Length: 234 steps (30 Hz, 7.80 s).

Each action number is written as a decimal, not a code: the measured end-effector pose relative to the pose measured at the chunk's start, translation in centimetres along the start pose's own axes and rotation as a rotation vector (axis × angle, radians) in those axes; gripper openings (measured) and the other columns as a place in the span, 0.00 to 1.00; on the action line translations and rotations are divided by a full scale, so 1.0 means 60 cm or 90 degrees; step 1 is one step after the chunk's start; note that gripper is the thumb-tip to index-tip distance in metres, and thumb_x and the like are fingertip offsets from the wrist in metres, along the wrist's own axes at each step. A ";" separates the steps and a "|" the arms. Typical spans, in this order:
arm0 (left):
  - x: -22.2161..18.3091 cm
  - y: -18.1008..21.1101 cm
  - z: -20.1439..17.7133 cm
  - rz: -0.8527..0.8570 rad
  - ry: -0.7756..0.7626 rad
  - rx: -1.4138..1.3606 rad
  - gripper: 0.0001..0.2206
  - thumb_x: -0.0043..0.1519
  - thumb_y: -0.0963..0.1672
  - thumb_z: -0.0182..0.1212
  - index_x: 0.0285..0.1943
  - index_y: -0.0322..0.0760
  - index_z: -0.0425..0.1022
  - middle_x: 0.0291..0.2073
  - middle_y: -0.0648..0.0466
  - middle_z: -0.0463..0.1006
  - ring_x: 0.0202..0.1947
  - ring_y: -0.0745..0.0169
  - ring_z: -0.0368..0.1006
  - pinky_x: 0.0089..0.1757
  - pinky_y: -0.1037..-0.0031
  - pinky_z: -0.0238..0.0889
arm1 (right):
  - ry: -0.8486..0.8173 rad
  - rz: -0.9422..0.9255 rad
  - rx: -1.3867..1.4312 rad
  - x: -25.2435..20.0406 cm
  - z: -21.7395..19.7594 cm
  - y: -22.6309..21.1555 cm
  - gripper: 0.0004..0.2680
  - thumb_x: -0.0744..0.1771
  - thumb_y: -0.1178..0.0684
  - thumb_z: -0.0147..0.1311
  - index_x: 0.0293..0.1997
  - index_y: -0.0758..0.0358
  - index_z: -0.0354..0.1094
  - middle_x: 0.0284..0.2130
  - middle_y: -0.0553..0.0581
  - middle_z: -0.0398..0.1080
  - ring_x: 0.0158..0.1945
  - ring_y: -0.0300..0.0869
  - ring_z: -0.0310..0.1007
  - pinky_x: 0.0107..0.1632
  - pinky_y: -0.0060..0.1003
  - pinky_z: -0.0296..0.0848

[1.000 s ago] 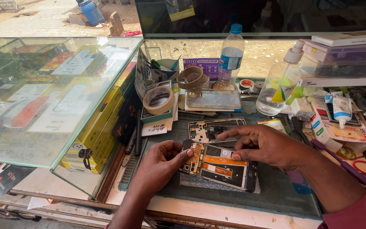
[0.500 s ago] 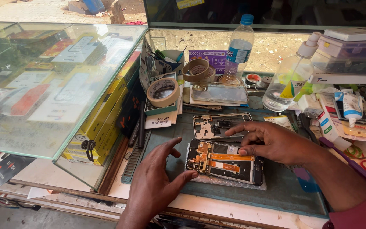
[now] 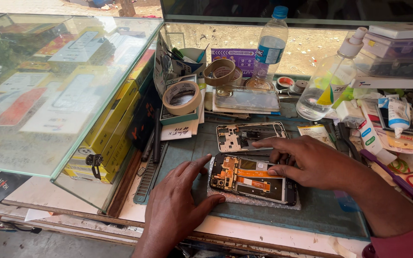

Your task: The person applies adhesive from a tube along the edges of a smartphone back cover. They then pick up the phone's internal chassis, align it with the back cover, and press the two parts together. Finally, the person places a battery into the assembled phone frame.

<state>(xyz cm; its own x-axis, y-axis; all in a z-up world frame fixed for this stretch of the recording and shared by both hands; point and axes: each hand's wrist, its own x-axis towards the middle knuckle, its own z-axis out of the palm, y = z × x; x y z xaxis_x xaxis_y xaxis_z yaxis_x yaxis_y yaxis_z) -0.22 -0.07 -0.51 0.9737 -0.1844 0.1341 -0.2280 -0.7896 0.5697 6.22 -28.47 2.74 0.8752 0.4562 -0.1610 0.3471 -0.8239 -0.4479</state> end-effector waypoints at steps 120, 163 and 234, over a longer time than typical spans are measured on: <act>-0.007 0.001 0.013 0.247 -0.074 0.056 0.28 0.59 0.57 0.63 0.63 0.39 0.73 0.64 0.43 0.69 0.58 0.42 0.64 0.51 0.55 0.56 | 0.039 -0.421 -0.160 0.003 0.027 -0.005 0.10 0.62 0.54 0.60 0.46 0.53 0.80 0.36 0.48 0.74 0.40 0.45 0.74 0.38 0.43 0.73; -0.005 -0.015 0.018 0.303 -0.067 0.020 0.28 0.62 0.56 0.62 0.64 0.34 0.72 0.59 0.43 0.71 0.56 0.45 0.65 0.53 0.56 0.56 | 0.037 -0.442 -0.224 -0.014 0.034 -0.002 0.18 0.63 0.53 0.60 0.60 0.50 0.72 0.53 0.53 0.70 0.54 0.50 0.68 0.55 0.50 0.65; -0.005 0.004 0.009 0.274 -0.068 0.026 0.26 0.60 0.52 0.65 0.63 0.37 0.71 0.55 0.45 0.72 0.55 0.45 0.66 0.50 0.55 0.58 | 0.077 -0.449 -0.191 0.024 0.026 -0.009 0.13 0.64 0.47 0.62 0.53 0.38 0.78 0.55 0.52 0.69 0.61 0.52 0.62 0.59 0.49 0.64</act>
